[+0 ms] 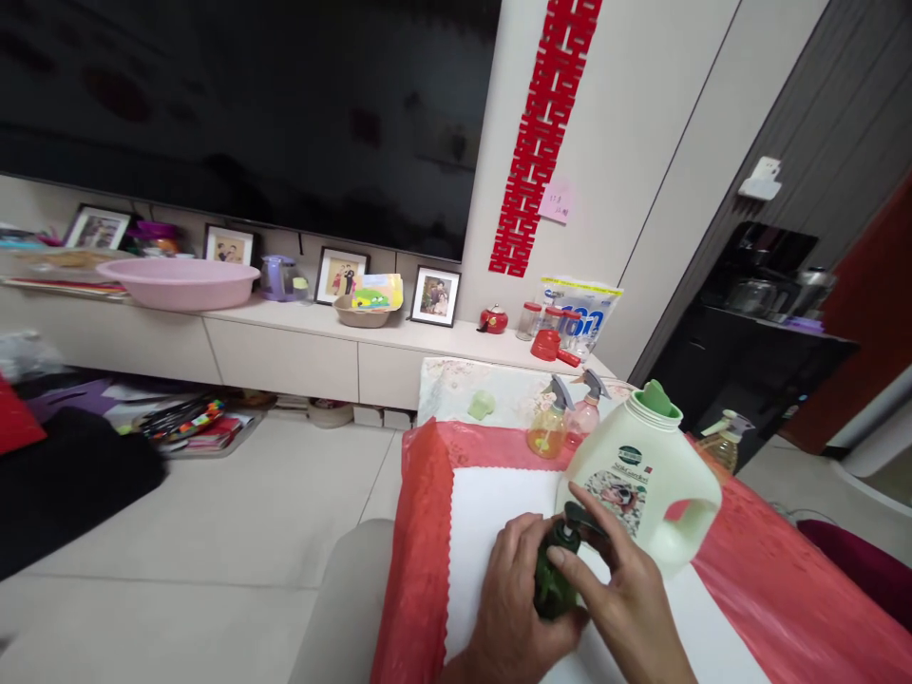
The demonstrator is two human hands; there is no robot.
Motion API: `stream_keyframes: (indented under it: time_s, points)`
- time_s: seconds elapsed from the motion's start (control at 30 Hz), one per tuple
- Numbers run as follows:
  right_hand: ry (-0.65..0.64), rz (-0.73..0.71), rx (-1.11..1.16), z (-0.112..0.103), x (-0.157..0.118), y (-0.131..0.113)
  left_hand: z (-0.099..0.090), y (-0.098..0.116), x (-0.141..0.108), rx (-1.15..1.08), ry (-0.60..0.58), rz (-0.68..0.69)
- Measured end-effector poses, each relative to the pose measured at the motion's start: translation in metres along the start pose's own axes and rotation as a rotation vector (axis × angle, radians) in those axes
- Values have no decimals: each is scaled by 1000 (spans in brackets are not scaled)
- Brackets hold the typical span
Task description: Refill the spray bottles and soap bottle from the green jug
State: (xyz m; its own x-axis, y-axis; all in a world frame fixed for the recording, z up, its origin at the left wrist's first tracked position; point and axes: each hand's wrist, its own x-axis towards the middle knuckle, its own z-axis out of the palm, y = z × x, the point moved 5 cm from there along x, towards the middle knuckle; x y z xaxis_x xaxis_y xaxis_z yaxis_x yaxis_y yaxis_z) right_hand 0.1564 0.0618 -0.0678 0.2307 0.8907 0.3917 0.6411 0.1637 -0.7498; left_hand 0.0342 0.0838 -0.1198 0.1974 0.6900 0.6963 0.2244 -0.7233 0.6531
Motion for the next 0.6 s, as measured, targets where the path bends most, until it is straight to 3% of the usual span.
stream_keyframes:
  time_s: [0.17,0.43,0.5,0.6]
  points:
    - [-23,-103,140,-16,8,-22,1,-4,-3,-43,-33,-71]
    - [113,-295,241,-51,45,-96,-2,-3,0,-91,-91,-164]
    - [77,-384,149,-43,63,-103,-1,-3,0,-91,-80,-151]
    - [-174,-534,-185,-2,91,-89,0,-4,0,-88,-65,-127]
